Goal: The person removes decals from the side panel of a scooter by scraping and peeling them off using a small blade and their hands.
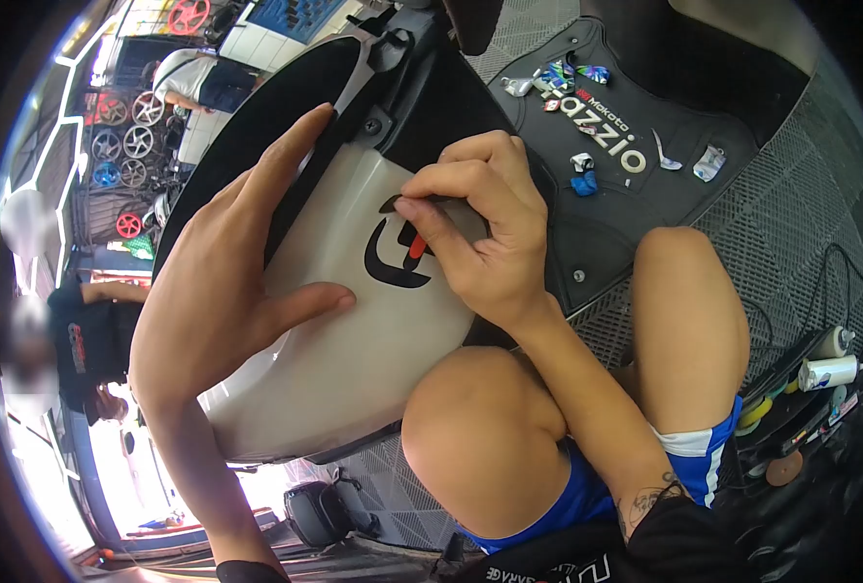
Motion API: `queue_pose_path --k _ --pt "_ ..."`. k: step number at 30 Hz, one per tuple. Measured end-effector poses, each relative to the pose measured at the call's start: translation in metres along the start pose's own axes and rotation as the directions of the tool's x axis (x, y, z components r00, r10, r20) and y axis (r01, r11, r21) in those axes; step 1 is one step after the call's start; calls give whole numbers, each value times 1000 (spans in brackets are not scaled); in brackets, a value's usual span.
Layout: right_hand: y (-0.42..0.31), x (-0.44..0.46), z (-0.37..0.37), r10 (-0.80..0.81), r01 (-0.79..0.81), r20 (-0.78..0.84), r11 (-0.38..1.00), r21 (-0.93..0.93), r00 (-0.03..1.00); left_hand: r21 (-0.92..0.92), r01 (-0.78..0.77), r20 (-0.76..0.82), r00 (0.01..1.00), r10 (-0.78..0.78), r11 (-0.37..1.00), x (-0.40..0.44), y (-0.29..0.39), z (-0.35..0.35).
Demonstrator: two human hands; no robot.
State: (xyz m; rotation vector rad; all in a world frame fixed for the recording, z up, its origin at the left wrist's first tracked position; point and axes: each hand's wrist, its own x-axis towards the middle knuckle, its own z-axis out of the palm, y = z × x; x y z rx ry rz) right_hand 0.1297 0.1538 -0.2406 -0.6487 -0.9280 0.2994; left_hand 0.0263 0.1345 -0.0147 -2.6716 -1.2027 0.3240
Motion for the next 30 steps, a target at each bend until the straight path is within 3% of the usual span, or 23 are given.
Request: queue_pose_path --k 5,8,13,16,22,26,30 --pt "1 -2 1 -18 18 -5 1000 -7 1000 -72 -22 -8 1000 21 997 2 -8 5" --pt "2 -3 1 -39 39 -12 999 -20 999 -81 -142 -89 987 135 987 -3 -15 6" --pt "6 -1 3 -72 72 -8 997 -7 997 -79 -44 -53 998 40 996 -1 -8 6" --pt "6 -1 2 -71 71 -5 997 -8 997 -104 -64 -77 995 56 993 -3 -7 7" --pt "2 2 -1 -77 78 20 996 -54 997 92 -78 -90 992 86 993 -5 3 6" --pt "1 5 -6 -93 99 68 991 -95 993 -32 -51 -37 998 49 998 2 -7 6" --pt "4 0 1 72 -75 27 992 103 997 -71 -29 -12 1000 28 997 3 -8 5"
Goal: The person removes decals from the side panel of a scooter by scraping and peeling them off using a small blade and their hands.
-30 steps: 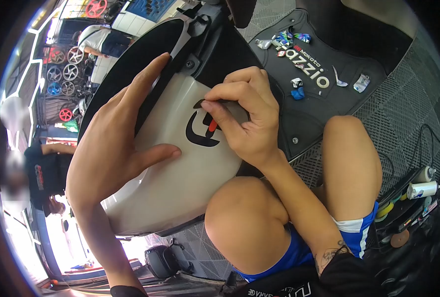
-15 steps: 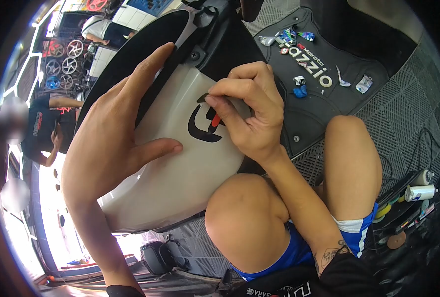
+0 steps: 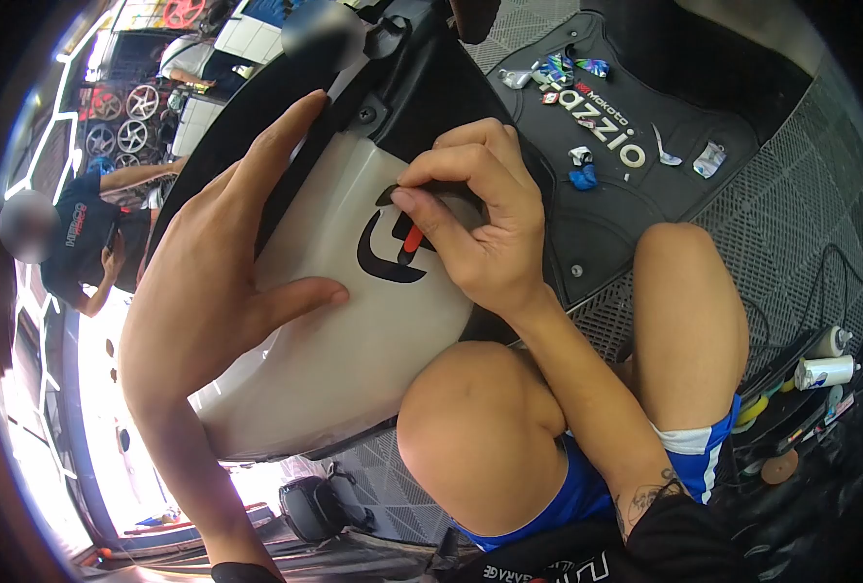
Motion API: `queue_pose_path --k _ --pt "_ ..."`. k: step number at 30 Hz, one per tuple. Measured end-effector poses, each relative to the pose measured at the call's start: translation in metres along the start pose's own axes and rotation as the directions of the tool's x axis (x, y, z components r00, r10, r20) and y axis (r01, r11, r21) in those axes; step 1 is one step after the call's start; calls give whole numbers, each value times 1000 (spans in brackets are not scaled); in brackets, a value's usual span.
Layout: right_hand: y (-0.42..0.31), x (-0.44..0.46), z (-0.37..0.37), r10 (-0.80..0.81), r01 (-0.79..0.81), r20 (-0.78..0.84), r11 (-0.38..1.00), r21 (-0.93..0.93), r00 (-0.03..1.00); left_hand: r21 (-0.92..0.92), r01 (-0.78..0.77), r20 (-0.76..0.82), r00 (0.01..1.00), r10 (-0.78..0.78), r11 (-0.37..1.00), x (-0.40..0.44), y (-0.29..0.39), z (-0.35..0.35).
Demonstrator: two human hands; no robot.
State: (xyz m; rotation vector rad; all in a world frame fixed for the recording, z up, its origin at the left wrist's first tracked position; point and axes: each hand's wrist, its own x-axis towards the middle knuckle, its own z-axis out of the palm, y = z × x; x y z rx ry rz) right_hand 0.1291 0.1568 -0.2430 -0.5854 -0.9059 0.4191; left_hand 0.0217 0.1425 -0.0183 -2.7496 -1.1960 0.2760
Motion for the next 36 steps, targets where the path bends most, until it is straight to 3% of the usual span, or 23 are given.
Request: queue_pose_path --k 8,12,17,22,25,27,32,36 --pt "3 0 -3 -13 12 -11 998 -70 1000 41 -18 2 1000 18 999 -3 2 -2" --pt "5 2 -5 -14 12 -19 996 -88 1000 -91 -230 -164 963 214 969 -10 -17 -2" --pt "10 -8 -11 20 -21 -12 999 -31 1000 8 -144 -146 979 143 990 -5 -21 25" --pt "28 -11 -16 -26 34 56 988 -151 998 79 -91 -254 961 108 993 7 -21 44" --pt "35 -17 -21 96 -93 40 993 -73 995 123 -56 -302 949 91 991 15 -13 57" --pt "28 -13 -16 28 -21 47 991 -133 998 141 -49 -334 938 95 989 12 -13 56" --pt "34 -16 -17 129 -125 32 987 -98 991 235 -34 -322 940 110 971 6 -10 46" --pt "34 -17 -14 140 -148 80 983 106 987 243 -43 -373 918 135 969 5 -9 47"
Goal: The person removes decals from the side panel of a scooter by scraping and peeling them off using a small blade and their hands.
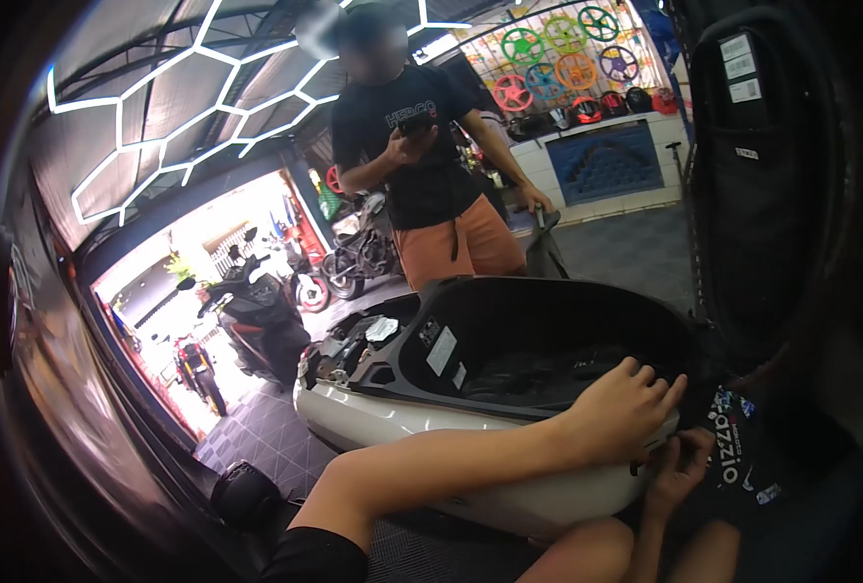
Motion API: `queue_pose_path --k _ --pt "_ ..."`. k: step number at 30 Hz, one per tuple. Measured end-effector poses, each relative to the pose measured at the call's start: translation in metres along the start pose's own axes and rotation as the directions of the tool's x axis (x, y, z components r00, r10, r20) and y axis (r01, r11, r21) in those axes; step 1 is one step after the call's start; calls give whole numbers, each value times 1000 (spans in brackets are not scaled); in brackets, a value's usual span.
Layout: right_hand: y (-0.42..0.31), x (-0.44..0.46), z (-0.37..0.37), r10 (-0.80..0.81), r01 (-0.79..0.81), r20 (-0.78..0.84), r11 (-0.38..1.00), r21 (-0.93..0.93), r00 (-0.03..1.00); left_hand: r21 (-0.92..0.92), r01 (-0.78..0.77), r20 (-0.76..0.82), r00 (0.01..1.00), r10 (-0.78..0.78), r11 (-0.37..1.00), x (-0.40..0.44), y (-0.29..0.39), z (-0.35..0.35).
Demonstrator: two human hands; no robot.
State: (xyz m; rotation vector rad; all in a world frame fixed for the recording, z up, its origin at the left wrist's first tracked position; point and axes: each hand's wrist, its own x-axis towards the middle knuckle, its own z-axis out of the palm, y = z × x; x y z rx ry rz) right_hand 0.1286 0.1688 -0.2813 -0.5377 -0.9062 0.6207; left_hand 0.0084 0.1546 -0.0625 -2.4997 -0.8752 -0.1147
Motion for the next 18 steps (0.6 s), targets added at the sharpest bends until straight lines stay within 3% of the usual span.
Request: queue_pose_path --k 3,4,9,13,18 --pt "-12 0 3 8 -9 -18 998 -61 1000 19 -19 -27 999 19 1000 -2 1 -3" --pt "-2 2 0 -90 85 -26 986 -140 996 43 -41 -9 999 42 998 -4 2 -13" --pt "-18 4 10 -87 73 -69 980 -187 994 125 -72 229 973 41 990 -1 -3 -32" --pt "-31 8 13 -90 73 -80 978 -194 993 -7 -50 149 987 51 999 1 -1 -33" --pt "-31 11 5 -132 119 -60 975 -187 989 -66 -49 214 975 62 997 8 3 -37"
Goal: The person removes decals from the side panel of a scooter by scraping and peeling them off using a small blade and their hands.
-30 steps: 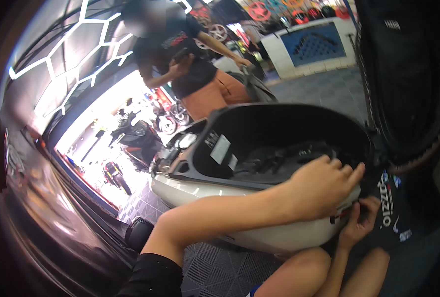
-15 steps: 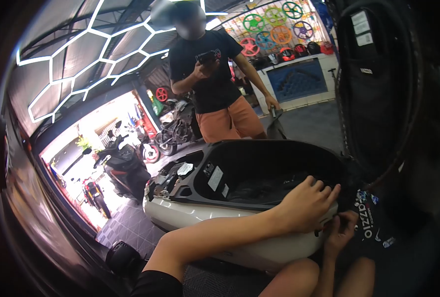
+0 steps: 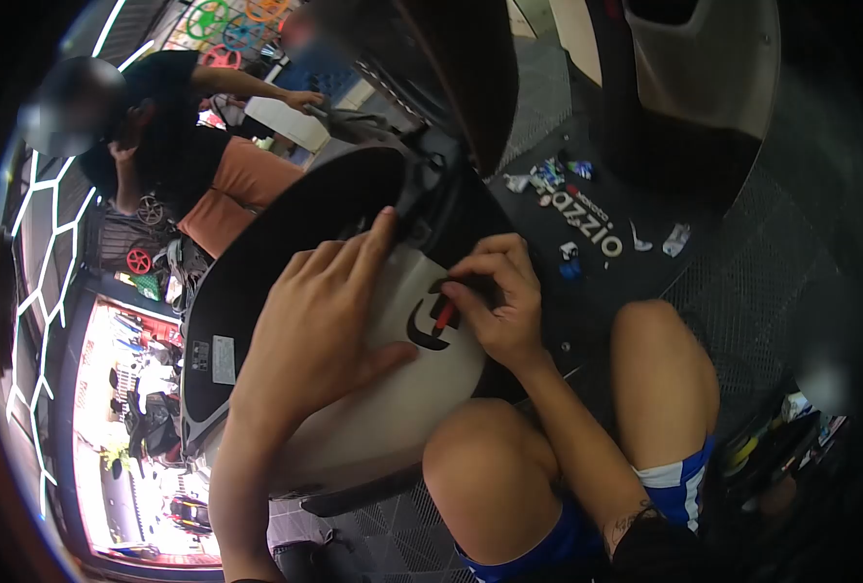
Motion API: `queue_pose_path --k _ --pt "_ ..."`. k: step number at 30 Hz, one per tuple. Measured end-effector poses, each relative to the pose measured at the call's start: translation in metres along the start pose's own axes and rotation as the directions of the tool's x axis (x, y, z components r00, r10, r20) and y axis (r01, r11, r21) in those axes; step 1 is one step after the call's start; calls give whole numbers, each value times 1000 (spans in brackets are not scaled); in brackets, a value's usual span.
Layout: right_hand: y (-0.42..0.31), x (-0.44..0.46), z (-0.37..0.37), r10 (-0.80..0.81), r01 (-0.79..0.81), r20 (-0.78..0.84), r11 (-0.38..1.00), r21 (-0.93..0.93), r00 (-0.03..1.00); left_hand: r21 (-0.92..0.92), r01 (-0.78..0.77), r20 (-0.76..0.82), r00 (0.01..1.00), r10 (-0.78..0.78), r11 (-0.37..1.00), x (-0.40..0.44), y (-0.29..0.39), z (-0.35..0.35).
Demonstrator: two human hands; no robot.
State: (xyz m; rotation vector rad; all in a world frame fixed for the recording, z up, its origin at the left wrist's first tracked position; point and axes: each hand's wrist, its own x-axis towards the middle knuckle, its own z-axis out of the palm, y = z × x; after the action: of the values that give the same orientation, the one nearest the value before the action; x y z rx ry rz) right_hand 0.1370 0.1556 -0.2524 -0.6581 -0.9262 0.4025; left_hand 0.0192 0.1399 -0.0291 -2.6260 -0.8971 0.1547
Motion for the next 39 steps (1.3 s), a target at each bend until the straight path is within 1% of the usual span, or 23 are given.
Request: queue_pose_path --k 4,7,10,11,13,14,17,18,21,22,24,25,27,29,31,34,36,37,39 --pt "3 8 -5 -55 56 27 998 -29 998 -13 7 39 999 -7 1000 6 4 -6" --pt "14 11 -13 -135 140 110 989 -38 985 -64 27 15 1000 -26 998 9 9 -7" --pt "18 14 -9 -136 136 69 991 7 988 -74 44 43 998 -41 996 14 11 -10" --pt "15 15 -8 -130 129 50 991 21 990 -82 26 16 1000 -25 996 14 10 -6" --pt "13 19 -10 -180 181 81 984 -4 980 -93 -10 -37 999 7 996 13 7 1" --pt "12 22 -11 -206 209 97 978 -16 974 -76 24 31 999 -22 997 17 11 -7" --pt "12 27 -14 -248 256 133 966 -46 960 -87 23 47 999 -19 996 16 7 -2" --pt "13 26 -13 -237 242 127 970 -30 963 -87 23 28 999 -21 996 16 9 -3" --pt "15 24 -11 -216 217 114 976 4 970 -68 36 -10 999 -37 997 7 -4 24" --pt "15 23 -11 -216 216 111 976 8 970 -83 -14 -51 999 10 996 10 0 11" --pt "16 23 -11 -231 232 114 973 1 966 -22 -18 -23 1000 17 1000 9 1 9" --pt "16 25 -12 -245 248 119 969 -11 962 55 24 45 999 -26 998 8 -2 15" --pt "16 25 -12 -249 253 125 967 -16 960 128 63 107 991 -77 990 7 -4 19" --pt "16 26 -12 -232 234 124 972 -3 965 125 68 96 992 -80 990 7 -4 20" --pt "17 29 -13 -260 264 142 964 -11 955 125 68 79 994 -79 990 6 -5 22" --pt "18 36 -19 -314 324 210 946 -13 926 19 57 -4 998 -57 998 4 -9 32" --pt "17 40 -21 -338 349 244 937 -4 909 -71 78 -13 997 -79 994 5 -8 31" --pt "17 39 -19 -323 331 215 944 1 922 -116 88 -18 996 -91 989 6 -8 30" --pt "18 37 -14 -293 295 158 956 14 943 -135 83 -27 996 -88 987 7 -8 28"
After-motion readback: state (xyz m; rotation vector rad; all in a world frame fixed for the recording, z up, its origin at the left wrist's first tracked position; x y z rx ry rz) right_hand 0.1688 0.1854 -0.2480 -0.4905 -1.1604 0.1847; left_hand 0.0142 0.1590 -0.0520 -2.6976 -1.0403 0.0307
